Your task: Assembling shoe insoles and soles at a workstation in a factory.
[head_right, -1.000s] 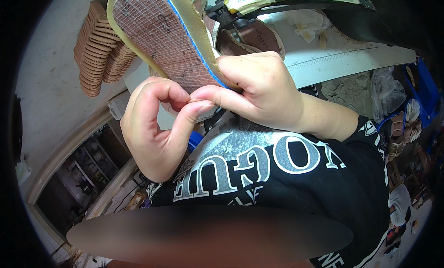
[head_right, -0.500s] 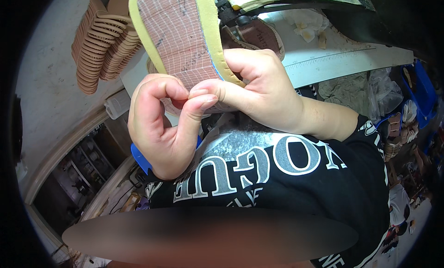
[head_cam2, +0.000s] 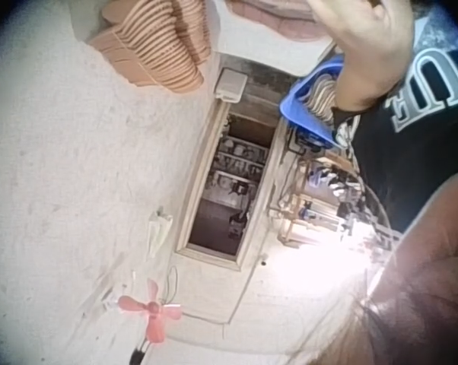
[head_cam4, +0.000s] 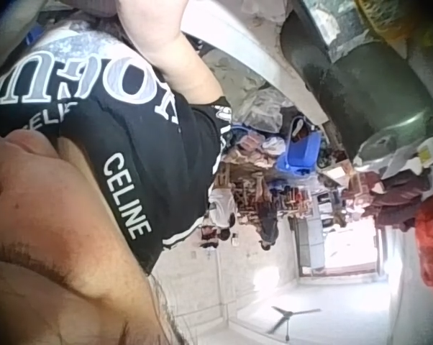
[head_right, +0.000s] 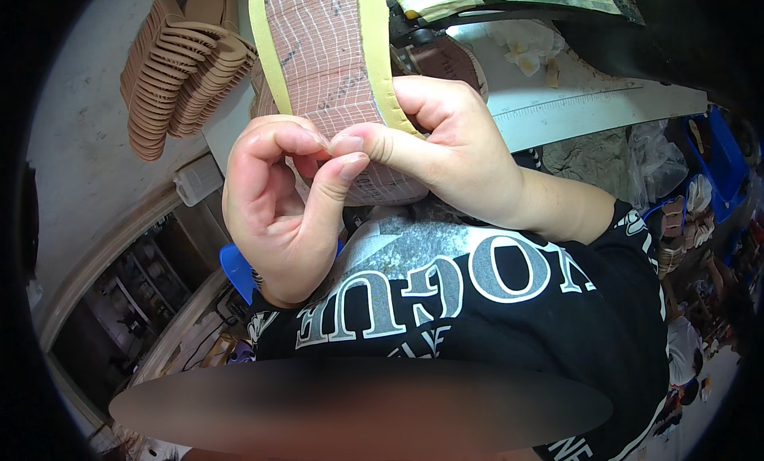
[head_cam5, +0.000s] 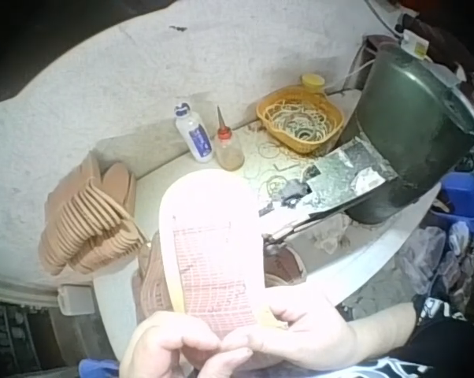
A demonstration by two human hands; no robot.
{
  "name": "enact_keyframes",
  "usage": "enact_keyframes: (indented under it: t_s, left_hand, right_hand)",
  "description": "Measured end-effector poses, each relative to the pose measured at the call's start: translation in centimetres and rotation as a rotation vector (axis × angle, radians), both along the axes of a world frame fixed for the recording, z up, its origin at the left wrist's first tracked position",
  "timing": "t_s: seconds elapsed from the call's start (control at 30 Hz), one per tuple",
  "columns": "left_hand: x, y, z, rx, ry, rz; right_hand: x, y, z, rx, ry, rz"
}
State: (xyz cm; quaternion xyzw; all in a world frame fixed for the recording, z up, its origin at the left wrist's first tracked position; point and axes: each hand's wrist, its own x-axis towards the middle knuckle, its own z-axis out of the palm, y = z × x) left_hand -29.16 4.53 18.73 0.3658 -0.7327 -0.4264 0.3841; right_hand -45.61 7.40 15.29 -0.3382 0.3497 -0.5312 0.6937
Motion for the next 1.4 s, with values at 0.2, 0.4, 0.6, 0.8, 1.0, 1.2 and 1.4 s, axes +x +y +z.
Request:
enact_keyframes:
  t_s: [0.2,0.4,0.6,0.8,1.0,1.2,1.4]
  left_hand:
    - [0.1,0.1,0.3,0.001,-0.032,0.007]
    - [-0.2,0.2,1.0,0.022,-0.106,0.025]
    - [-0.5,0.0,2.0,0.045,-0.233,0.030]
    - [-0.6,0.2,1.6,0.039,-0.190,0.061]
    - [-0.3,0.3,1.1,0.057,-0.149,0.047]
    - [-0.3,0.6,0.9,0.089,-0.079,0.042]
    - [-0.1,0.2,0.9,0.133,-0.063,-0.002]
  right_hand:
    - [0.0,0.0,0.1,-0.012,0.046,-0.003]
    - [0.1,0.1,-0.1,-0.044,0.126,-0.030]
    - [0.1,0.3,-0.6,-0.057,0.210,-0.036]
    - [0.4,0.3,-0.4,-0.015,0.093,-0.044]
    - [0.3,0.2,-0.2,0.038,-0.043,0.009]
    - [0.2,0.2,-0.6,0.058,-0.140,0.047]
    - [-0.1,0.1,-0.5,0.075,-0.169,0.053]
